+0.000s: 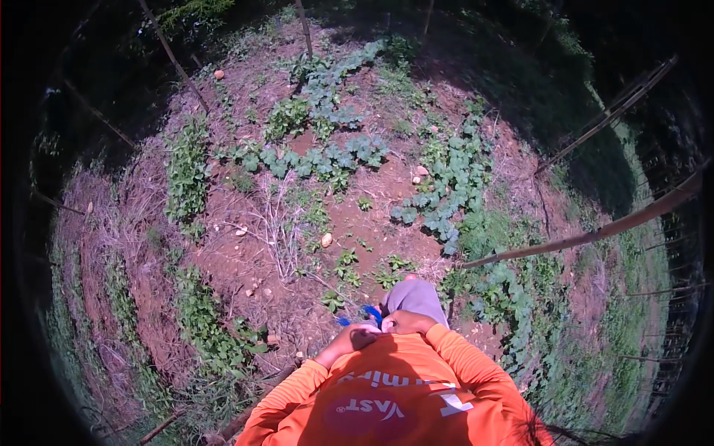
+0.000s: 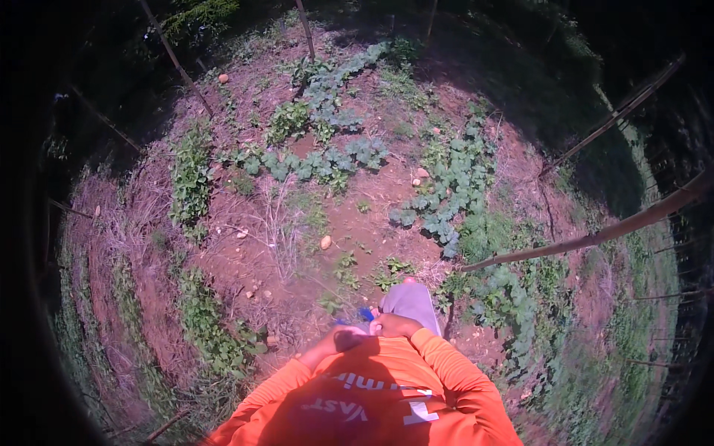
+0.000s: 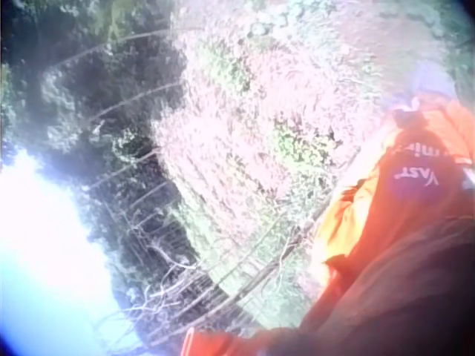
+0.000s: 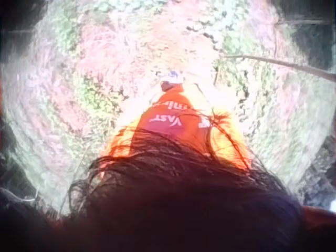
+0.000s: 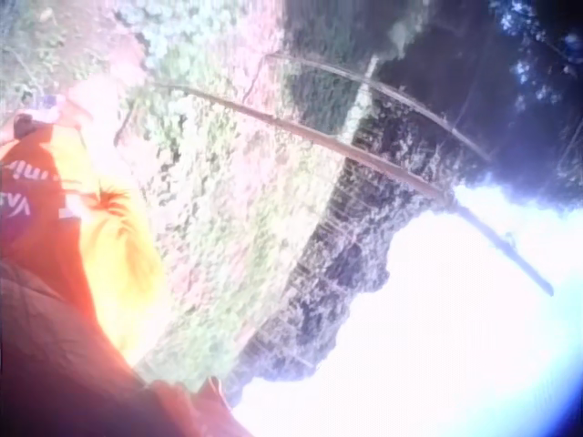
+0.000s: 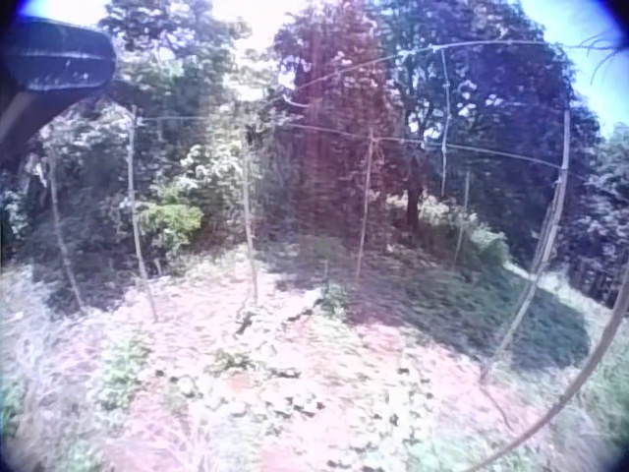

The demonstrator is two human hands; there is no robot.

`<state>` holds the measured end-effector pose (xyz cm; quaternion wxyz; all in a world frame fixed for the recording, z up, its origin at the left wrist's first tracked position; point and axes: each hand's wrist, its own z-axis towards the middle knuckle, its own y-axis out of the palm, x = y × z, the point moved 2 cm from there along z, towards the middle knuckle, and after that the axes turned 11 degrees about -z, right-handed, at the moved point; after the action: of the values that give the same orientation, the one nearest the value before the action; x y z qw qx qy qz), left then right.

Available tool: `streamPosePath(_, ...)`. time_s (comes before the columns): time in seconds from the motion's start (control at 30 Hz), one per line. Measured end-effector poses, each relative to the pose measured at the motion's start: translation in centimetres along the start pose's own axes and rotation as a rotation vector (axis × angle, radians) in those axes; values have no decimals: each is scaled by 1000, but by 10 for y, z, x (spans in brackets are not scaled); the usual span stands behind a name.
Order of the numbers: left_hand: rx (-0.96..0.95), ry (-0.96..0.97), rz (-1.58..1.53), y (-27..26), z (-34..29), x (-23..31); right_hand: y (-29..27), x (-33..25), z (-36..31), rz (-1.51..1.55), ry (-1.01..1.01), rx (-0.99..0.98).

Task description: The person ties strings to plants and fastens them to overhead trellis wires across the garden.

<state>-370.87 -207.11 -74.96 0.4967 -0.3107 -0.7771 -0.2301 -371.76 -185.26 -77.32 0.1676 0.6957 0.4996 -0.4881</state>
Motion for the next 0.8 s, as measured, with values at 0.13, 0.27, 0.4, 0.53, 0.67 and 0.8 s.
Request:
streamPosePath(0.13,33,15,27,-23,15,9,-24,1,26,101,-35,-55)
streamPosePath(0.27,119,-87,-107,-44,35,10,-61,11,60,8,-119,-9)
streamPosePath(0.4,126,-272,-29,-75,65,37,-110,11,83,-26,-150,101)
streamPosePath(0.53,-8,-397,-252,-103,96,54,-153,35,103,-60,68,273)
streamPosePath(0.67,-154,-544,-60,-131,153,122,-259,90,79,200,324,1233)
streamPosePath(0.8,-213,-454,-235,-162,183,88,-392,118,29,838,416,1520)
